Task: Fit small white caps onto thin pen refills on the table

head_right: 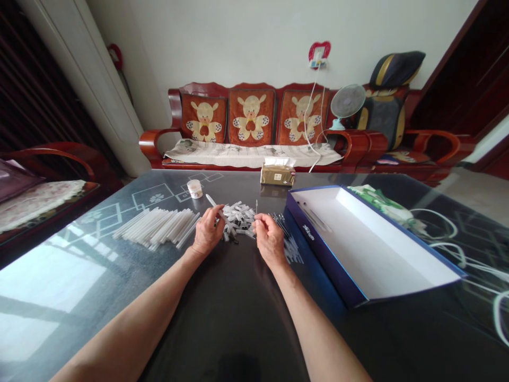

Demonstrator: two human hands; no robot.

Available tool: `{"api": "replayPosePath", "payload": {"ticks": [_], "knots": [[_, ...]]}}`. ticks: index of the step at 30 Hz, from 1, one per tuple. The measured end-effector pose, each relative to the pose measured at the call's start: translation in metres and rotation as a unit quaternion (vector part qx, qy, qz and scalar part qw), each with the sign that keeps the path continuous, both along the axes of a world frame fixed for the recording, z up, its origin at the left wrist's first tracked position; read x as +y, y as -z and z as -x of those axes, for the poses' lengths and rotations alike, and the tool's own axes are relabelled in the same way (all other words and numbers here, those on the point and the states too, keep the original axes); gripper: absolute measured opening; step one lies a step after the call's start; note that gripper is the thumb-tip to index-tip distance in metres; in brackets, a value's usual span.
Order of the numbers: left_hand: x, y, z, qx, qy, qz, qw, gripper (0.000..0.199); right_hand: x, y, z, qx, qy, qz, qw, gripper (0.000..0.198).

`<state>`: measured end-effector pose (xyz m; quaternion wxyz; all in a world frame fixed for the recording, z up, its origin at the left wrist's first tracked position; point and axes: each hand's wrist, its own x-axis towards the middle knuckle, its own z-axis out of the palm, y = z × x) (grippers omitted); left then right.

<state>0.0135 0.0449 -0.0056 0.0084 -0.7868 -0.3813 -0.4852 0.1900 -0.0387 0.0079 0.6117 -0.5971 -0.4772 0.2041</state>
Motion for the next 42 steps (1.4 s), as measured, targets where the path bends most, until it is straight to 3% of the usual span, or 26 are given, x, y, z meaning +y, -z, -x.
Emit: {"api": "replayPosePath", "payload": {"ticks": [2,5,9,12,18,28,35,42], "knots": [[-0.003,-0.004,-0.001,0.049,-0.063,-0.019,0.997,0.026,0.003,0.006,0.006,0.104,-0.052,-0.020,0.993,0.032],[-0.007,-0.011,0.000,0.089,-0.095,-0.059,0.990,0.022,0.004,0.007,0.011,0.190,-0.057,-0.042,0.979,0.039],[-0.008,-0.014,0.000,0.096,-0.021,-0.101,0.990,0.023,0.001,-0.001,0.010,0.236,-0.012,-0.064,0.970,0.040],[-0.007,-0.010,-0.002,0.115,0.040,-0.088,0.989,0.034,0.001,-0.006,0.007,0.247,0.002,-0.078,0.966,0.041],[-0.007,-0.006,-0.003,0.167,0.048,-0.049,0.983,0.044,0.005,-0.005,0.005,0.270,-0.005,-0.097,0.958,0.037],[-0.008,-0.003,-0.006,0.186,0.060,-0.044,0.980,0.044,0.005,0.002,0.005,0.239,-0.026,-0.078,0.968,0.035],[-0.020,-0.011,-0.013,0.186,0.101,-0.065,0.975,0.037,0.002,0.009,0.010,0.163,-0.097,-0.022,0.982,0.039],[-0.030,-0.016,-0.019,0.178,0.108,-0.009,0.978,0.037,-0.004,0.003,0.019,0.090,-0.159,0.018,0.983,0.048]]}}
